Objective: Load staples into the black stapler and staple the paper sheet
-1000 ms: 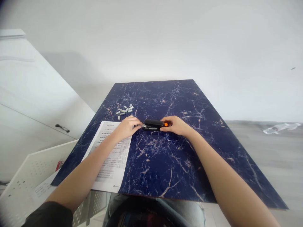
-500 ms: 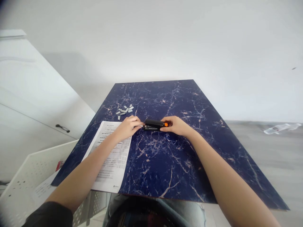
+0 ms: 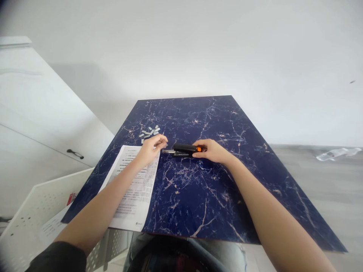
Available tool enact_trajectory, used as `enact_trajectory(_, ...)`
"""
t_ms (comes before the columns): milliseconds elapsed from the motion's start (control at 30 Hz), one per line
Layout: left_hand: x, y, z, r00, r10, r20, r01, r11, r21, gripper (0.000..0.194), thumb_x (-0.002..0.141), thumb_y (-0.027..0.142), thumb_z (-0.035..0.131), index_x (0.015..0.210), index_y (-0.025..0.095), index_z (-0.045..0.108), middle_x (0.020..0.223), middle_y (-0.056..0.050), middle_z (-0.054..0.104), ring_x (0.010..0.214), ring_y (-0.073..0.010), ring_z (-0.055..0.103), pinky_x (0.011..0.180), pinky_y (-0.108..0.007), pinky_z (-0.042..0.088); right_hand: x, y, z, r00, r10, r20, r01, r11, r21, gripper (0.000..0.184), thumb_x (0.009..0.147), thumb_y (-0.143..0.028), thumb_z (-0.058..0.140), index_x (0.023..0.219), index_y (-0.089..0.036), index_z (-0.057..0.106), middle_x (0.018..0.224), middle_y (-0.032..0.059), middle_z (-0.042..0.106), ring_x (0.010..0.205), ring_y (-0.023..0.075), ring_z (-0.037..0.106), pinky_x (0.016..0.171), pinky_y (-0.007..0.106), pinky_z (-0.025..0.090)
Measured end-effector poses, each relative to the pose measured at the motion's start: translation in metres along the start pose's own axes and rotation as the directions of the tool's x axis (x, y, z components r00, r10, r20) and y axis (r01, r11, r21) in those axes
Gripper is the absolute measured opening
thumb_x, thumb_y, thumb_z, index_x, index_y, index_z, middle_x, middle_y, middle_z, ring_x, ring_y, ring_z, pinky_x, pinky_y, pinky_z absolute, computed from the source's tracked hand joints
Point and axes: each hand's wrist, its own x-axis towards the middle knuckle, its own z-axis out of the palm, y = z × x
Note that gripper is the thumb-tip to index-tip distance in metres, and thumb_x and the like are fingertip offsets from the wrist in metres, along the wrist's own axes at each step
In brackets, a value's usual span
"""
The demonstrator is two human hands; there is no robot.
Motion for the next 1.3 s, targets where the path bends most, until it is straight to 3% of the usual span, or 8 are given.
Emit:
enact_trajectory(200,0.000,-0.006,0.001,0.974,-0.219,-0.058,0.192,0.935,-0.300,0.021,0.095,0.037,0.065,0.100,0.019,0.075,0.095,-0.006,0.075,0.075,-0.0161,0.072,0.072,-0.030,0.054,-0.001,0.001,-0.003,1.000,-0.017,-0.006,0.017,0.999,-0.030,0.036,0.078,-0.049,0.076,0.102,-0.023,0.075,0.097,0.0040,0.072,0.087,0.0238,0.064,0.083,0.038,0.049)
enact_trajectory(367,-0.004,0.000,0.000,0.913,-0.406,0.042,0.378,0.805,-0.457,0.027,0.086,0.038,0.077,0.105,0.019,0.080,0.108,-0.010,0.079,0.094,-0.0210,0.075,0.093,-0.040,0.059,-0.001,0.001,-0.003,1.000,-0.017,-0.010,0.017,0.999,-0.030,0.035,0.077,-0.049,0.076,0.102,-0.024,0.075,0.096,0.0035,0.072,0.086,0.0236,0.065,0.083,0.038,0.050)
enact_trajectory(500,-0.006,0.010,-0.002,0.935,-0.347,0.071,0.353,0.892,-0.284,0.031,0.081,0.032,0.082,0.111,0.025,0.080,0.112,-0.008,0.079,0.105,-0.0249,0.074,0.101,-0.044,0.057,-0.001,0.001,-0.003,1.000,-0.014,-0.015,0.014,0.999,-0.033,0.035,0.077,-0.049,0.076,0.102,-0.024,0.076,0.097,0.0037,0.072,0.086,0.0239,0.065,0.083,0.038,0.050)
enact_trajectory(600,-0.007,0.018,0.002,0.972,-0.234,0.032,0.236,0.970,-0.064,0.024,0.085,0.029,0.077,0.108,0.026,0.081,0.108,-0.006,0.080,0.097,-0.0238,0.075,0.096,-0.043,0.059,-0.001,0.002,-0.003,1.000,-0.013,-0.021,0.012,0.999,-0.043,0.036,0.077,-0.050,0.075,0.102,-0.024,0.076,0.097,0.0037,0.073,0.087,0.0240,0.065,0.084,0.039,0.050)
enact_trajectory(733,-0.008,0.021,0.009,0.993,-0.106,0.059,0.099,0.989,0.108,0.014,0.084,0.026,0.077,0.097,0.026,0.083,0.100,-0.003,0.081,0.093,-0.0222,0.075,0.092,-0.040,0.058,0.000,0.004,-0.003,1.000,-0.020,-0.020,0.019,0.999,-0.050,0.038,0.077,-0.052,0.075,0.103,-0.024,0.076,0.097,0.0036,0.073,0.087,0.0242,0.066,0.084,0.039,0.050)
enact_trajectory(933,-0.007,0.012,0.007,0.988,-0.124,0.092,0.107,0.979,0.171,0.012,0.084,0.029,0.077,0.094,0.027,0.083,0.096,-0.002,0.081,0.089,-0.0209,0.073,0.092,-0.039,0.057,-0.001,0.001,-0.004,1.000,-0.006,-0.012,0.005,0.998,-0.065,0.039,0.077,-0.052,0.075,0.104,-0.023,0.076,0.101,0.0049,0.073,0.089,0.0252,0.066,0.086,0.039,0.051)
enact_trajectory(1300,-0.006,0.009,0.005,0.983,-0.134,0.122,0.118,0.985,0.129,0.016,0.085,0.039,0.075,0.092,0.027,0.083,0.091,-0.005,0.079,0.085,-0.0231,0.071,0.090,-0.043,0.056,-0.002,-0.002,-0.003,1.000,0.002,-0.008,-0.002,0.998,-0.060,0.040,0.077,-0.052,0.074,0.105,-0.024,0.075,0.100,0.0049,0.073,0.090,0.0263,0.065,0.087,0.041,0.050)
